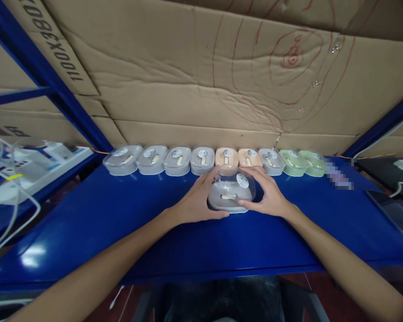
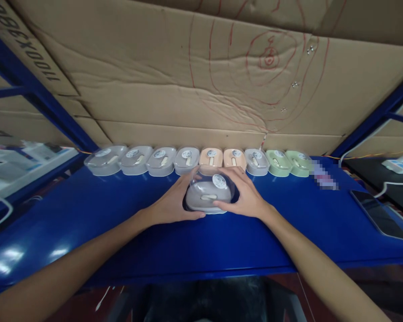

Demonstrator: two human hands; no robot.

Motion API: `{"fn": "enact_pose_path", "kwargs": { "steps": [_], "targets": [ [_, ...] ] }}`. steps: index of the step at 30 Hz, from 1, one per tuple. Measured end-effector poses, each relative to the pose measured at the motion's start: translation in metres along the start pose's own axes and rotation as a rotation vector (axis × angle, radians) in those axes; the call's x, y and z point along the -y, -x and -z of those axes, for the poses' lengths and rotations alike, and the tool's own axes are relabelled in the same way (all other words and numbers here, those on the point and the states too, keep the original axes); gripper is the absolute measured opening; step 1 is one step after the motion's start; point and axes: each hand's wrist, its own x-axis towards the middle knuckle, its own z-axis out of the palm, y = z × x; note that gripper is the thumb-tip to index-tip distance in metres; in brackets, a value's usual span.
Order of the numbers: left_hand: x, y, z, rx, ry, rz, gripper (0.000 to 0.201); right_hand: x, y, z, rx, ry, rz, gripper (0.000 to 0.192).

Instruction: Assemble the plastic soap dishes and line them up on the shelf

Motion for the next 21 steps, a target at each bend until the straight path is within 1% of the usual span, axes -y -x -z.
{"fn": "enact_pose_path", "kwargs": {
  "steps": [4, 11, 16, 21],
  "targets": [
    [0.004, -0.001, -0.002, 0.001, 0.043, -0.029, 0.135, 0.002, 0.002, -0.006, 0.040, 0.003, 0.046, 0.091],
    [0.007, -0.001, -0.004, -0.024, 0.146, 0.008, 0.138, -0.001, 0.003, -0.006, 0.049, 0.035, 0.050, 0.091],
    [0.006, -0.002, -0.004, -0.009, 0.149, 0.015, 0.135, -0.001, 0.005, -0.011, 0.094, 0.018, 0.053, 0.095],
    [0.006, -0.001, -0.004, -0.011, 0.100, 0.014, 0.129, -0.002, 0.007, -0.015, 0.121, 0.001, 0.035, 0.095]
  ]
}}
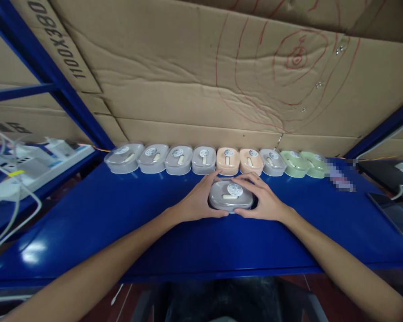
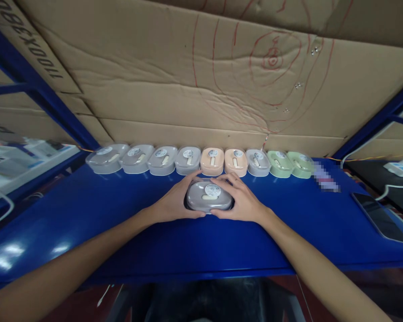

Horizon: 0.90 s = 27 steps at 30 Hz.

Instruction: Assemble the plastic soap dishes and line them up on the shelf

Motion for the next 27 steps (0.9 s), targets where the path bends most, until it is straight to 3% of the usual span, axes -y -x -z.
{"fn": "enact_pose_path", "kwargs": {
  "steps": [11, 22, 27],
  "targets": [
    [-0.0008, -0.0006, 0.0007, 0.026, -0.029, -0.039, 0.109, -0.0045, 0.0005, -0.0049, 0.007, -0.104, -0.026, 0.092],
    [-0.0042, 0.0014, 0.0060, 0.117, -0.202, -0.032, 0.109, -0.0023, -0.0003, -0.0025, 0.054, -0.161, -0.029, 0.089],
    [-0.0045, -0.0003, 0.0062, 0.122, -0.178, -0.024, 0.111, -0.0043, -0.0018, -0.0025, 0.053, -0.171, -0.031, 0.088]
  ]
}}
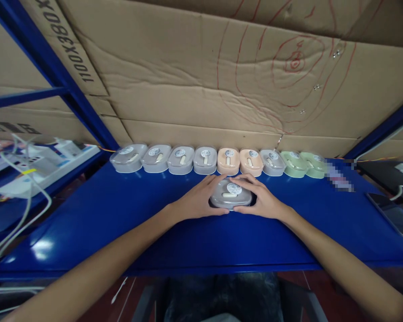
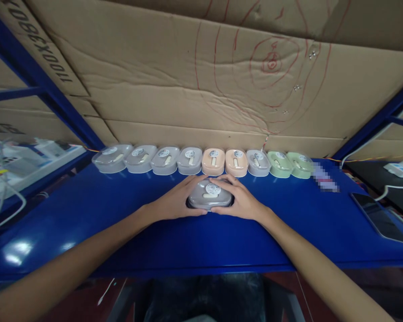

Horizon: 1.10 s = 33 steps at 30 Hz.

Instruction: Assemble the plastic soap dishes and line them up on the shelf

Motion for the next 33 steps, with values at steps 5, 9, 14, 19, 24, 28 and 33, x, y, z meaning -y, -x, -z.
{"fn": "enact_pose_path", "kwargs": {
  "steps": [5, 9, 14, 19, 24, 28, 33],
  "targets": [
    [0.005, -0.001, -0.008, -0.057, 0.045, -0.010, 0.110, -0.003, -0.002, 0.001, 0.002, 0.006, 0.002, 0.089],
    [0.008, 0.000, -0.010, -0.060, 0.055, 0.000, 0.114, -0.002, -0.003, 0.002, 0.019, 0.022, -0.012, 0.088],
    [0.010, 0.000, -0.010, -0.053, 0.050, -0.006, 0.115, 0.003, -0.006, 0.007, 0.054, 0.045, -0.025, 0.086],
    [0.009, -0.001, -0.012, -0.057, 0.063, 0.038, 0.113, 0.008, -0.009, 0.015, 0.102, 0.081, -0.016, 0.086],
    [0.006, -0.001, -0.011, -0.064, 0.070, 0.039, 0.107, 0.006, -0.007, 0.013, 0.102, 0.096, -0.011, 0.086],
    [0.007, 0.000, -0.010, -0.055, 0.049, 0.029, 0.108, -0.003, -0.001, 0.002, 0.065, 0.091, -0.009, 0.089],
    [0.007, 0.002, -0.008, -0.035, 0.013, 0.035, 0.116, -0.007, 0.002, -0.004, 0.063, 0.034, -0.035, 0.092]
  ]
}}
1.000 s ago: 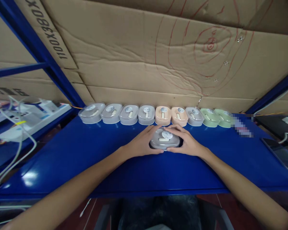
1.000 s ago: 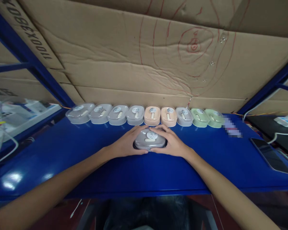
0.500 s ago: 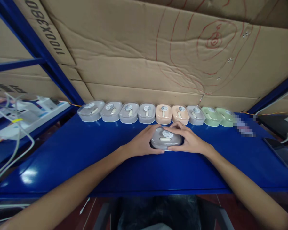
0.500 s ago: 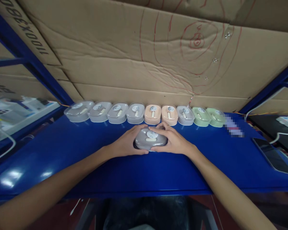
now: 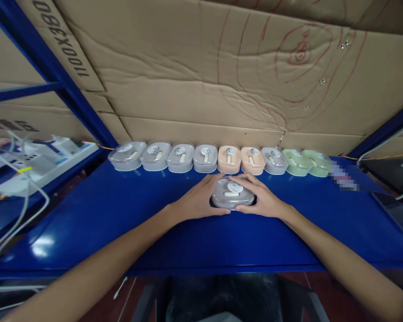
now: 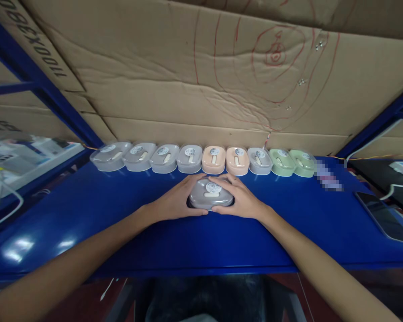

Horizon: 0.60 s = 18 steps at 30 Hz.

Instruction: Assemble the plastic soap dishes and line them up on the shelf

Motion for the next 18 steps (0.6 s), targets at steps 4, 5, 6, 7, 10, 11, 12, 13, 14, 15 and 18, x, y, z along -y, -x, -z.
{"fn": "enact_pose_path", "kwargs": {
  "steps": [4, 5, 6, 7, 10, 11, 12, 13, 14, 15, 18],
  "targets": [
    [-0.005, 0.001, 0.007, -0.017, -0.031, -0.109, 0.115, 0.001, 0.000, 0.001, 0.007, 0.023, -0.008, 0.096],
    [-0.007, 0.001, 0.008, -0.021, -0.054, -0.162, 0.108, 0.001, 0.000, 0.001, 0.005, 0.030, -0.012, 0.098],
    [-0.009, 0.002, 0.010, -0.021, -0.086, -0.215, 0.098, 0.001, 0.000, 0.000, -0.001, 0.034, -0.023, 0.100],
    [-0.011, 0.002, 0.012, -0.018, -0.124, -0.262, 0.087, 0.000, 0.000, -0.001, -0.009, 0.034, -0.041, 0.103],
    [-0.017, 0.002, 0.015, -0.008, -0.229, -0.331, 0.064, -0.002, 0.001, -0.004, -0.022, 0.017, -0.112, 0.109],
    [-0.020, 0.003, 0.016, -0.003, -0.254, -0.332, 0.064, -0.002, 0.002, -0.004, -0.020, 0.006, -0.128, 0.110],
    [-0.023, 0.004, 0.018, 0.004, -0.272, -0.326, 0.065, -0.003, 0.002, -0.005, -0.018, -0.006, -0.135, 0.112],
    [-0.026, 0.005, 0.020, 0.011, -0.285, -0.315, 0.067, -0.004, 0.002, -0.005, -0.016, -0.020, -0.136, 0.114],
    [-0.030, 0.008, 0.023, 0.023, -0.296, -0.301, 0.069, -0.004, 0.002, -0.004, -0.015, -0.033, -0.133, 0.116],
    [-0.034, 0.012, 0.026, 0.033, -0.306, -0.280, 0.071, -0.005, 0.002, -0.004, -0.013, -0.047, -0.129, 0.118],
    [-0.043, 0.034, 0.036, 0.054, -0.366, -0.179, 0.078, -0.008, 0.002, -0.002, -0.009, -0.090, -0.127, 0.119]
  ]
}}
